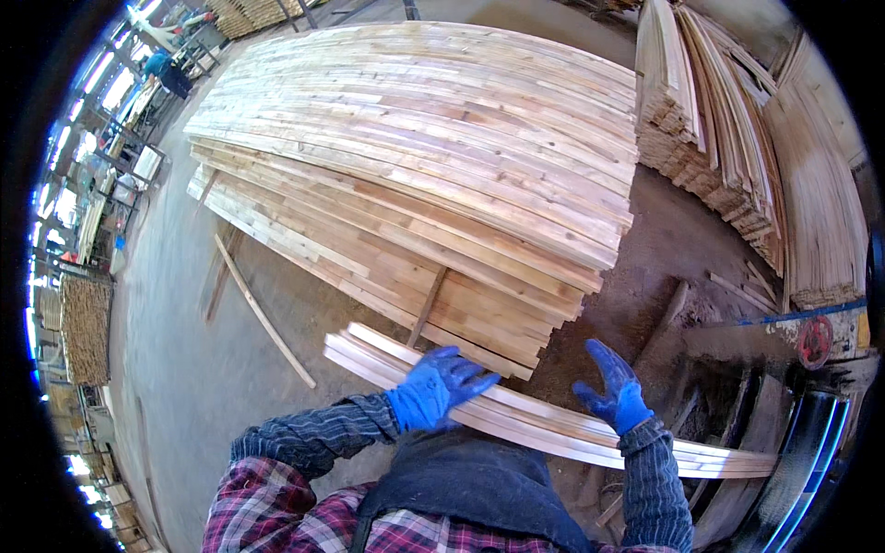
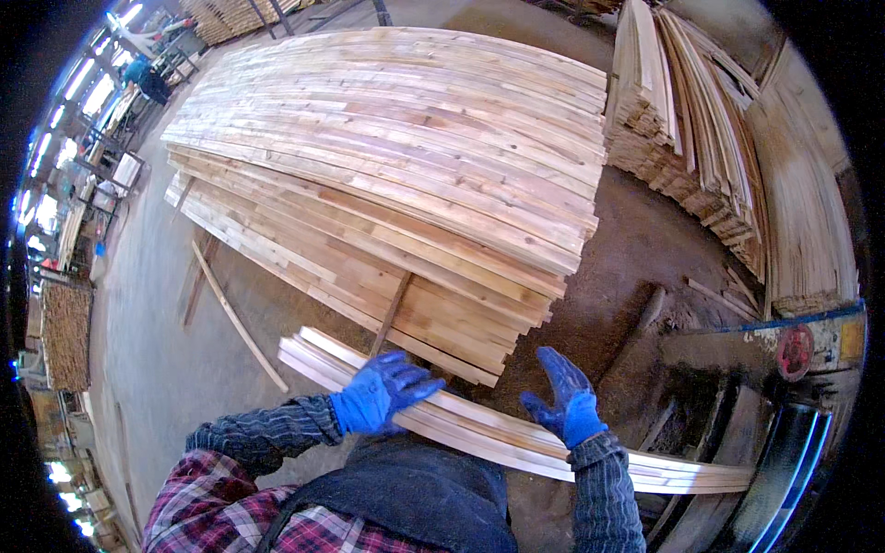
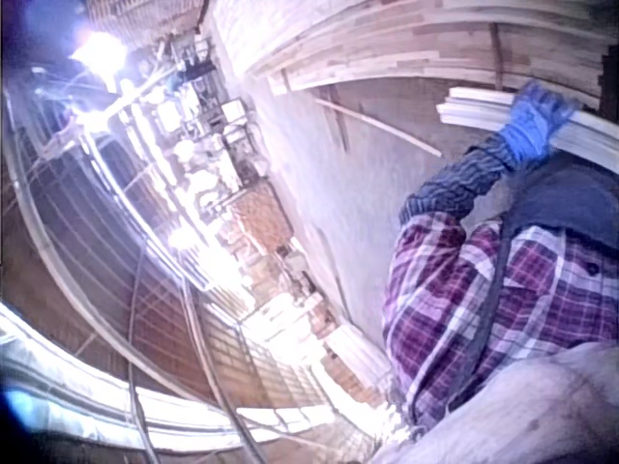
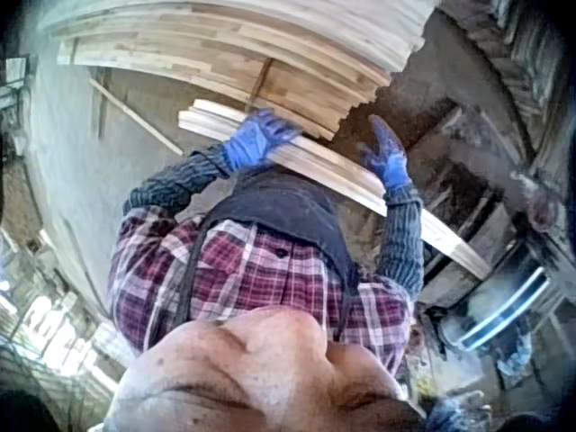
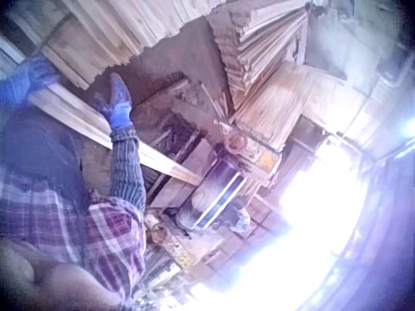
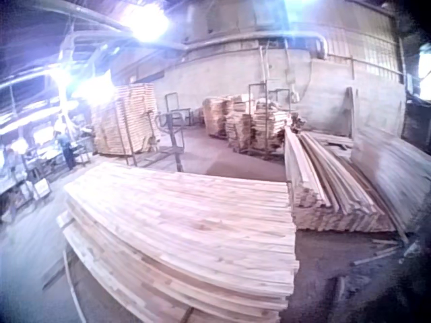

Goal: The person takes long wooden planks from a stack and feeds them through a processing machine.

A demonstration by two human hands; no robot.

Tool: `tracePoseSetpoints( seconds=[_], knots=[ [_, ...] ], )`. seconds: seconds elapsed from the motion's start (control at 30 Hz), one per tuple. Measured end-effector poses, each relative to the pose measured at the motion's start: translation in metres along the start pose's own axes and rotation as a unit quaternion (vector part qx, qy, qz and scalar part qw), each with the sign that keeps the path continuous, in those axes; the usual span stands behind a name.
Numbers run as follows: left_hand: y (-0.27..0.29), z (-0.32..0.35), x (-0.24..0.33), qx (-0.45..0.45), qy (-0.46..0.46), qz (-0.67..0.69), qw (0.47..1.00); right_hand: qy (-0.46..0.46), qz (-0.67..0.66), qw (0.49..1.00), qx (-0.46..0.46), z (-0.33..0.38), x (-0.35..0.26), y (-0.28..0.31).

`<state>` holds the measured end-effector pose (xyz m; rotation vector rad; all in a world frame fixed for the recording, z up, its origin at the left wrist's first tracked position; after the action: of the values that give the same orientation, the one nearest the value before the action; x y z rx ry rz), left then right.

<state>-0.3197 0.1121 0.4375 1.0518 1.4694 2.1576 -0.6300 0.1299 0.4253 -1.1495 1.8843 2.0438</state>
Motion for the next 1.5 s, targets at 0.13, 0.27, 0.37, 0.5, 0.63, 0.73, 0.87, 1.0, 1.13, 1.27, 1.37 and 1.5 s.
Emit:
tracePoseSetpoints(
  seconds=[0.13,0.27,0.37,0.5,0.63,0.73,0.87,1.0,1.13,1.27,1.37,1.5],
  knots=[
    [0.009,0.002,-0.053,-0.029,0.06,0.147,0.987,0.044,-0.004,0.999,-0.03,-0.055,-0.009,-0.028],
    [-0.025,0.005,-0.192,-0.039,0.216,0.447,0.867,0.039,-0.026,0.997,-0.067,-0.1,0.0,-0.076],
    [-0.099,-0.01,-0.288,-0.014,0.32,0.713,0.623,0.024,-0.032,0.989,-0.143,-0.126,0.012,-0.122],
    [-0.21,-0.037,-0.373,-0.011,0.443,0.807,0.39,0.026,-0.014,0.977,-0.212,-0.157,0.032,-0.17],
    [-0.283,-0.084,-0.429,0.061,0.474,0.815,0.328,0.032,-0.006,0.976,-0.216,-0.189,0.06,-0.195],
    [-0.323,-0.13,-0.457,0.087,0.509,0.82,0.247,0.025,-0.004,0.985,-0.169,-0.209,0.079,-0.21],
    [-0.35,-0.176,-0.49,0.199,0.441,0.868,0.114,0.009,-0.025,0.988,-0.152,-0.224,0.095,-0.234],
    [-0.361,-0.188,-0.512,0.21,0.335,0.914,0.09,-0.004,-0.032,0.992,-0.126,-0.241,0.098,-0.261],
    [-0.366,-0.179,-0.514,0.164,0.17,0.969,0.076,0.01,0.016,0.993,-0.114,-0.255,0.102,-0.286],
    [-0.373,-0.135,-0.498,0.133,0.146,0.98,0.018,-0.004,0.009,0.988,-0.156,-0.256,0.125,-0.327],
    [-0.389,-0.06,-0.47,0.194,0.467,0.862,0.037,-0.062,-0.093,0.959,-0.261,-0.235,0.143,-0.376],
    [-0.352,-0.021,-0.446,0.212,0.362,0.903,0.093,-0.091,-0.199,0.908,-0.358,-0.202,0.152,-0.42]
  ],
)
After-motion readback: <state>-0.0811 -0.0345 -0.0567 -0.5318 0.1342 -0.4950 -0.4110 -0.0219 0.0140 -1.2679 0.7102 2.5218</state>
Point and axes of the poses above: each hand's wrist, its own z-axis away from the middle knuckle, its own y-axis out of the back of the hand, x = y × z, the point moved 5 cm from there along -z, towards the middle knuckle, and after that the axes turned 14 degrees about y, right-handed, at the moved point
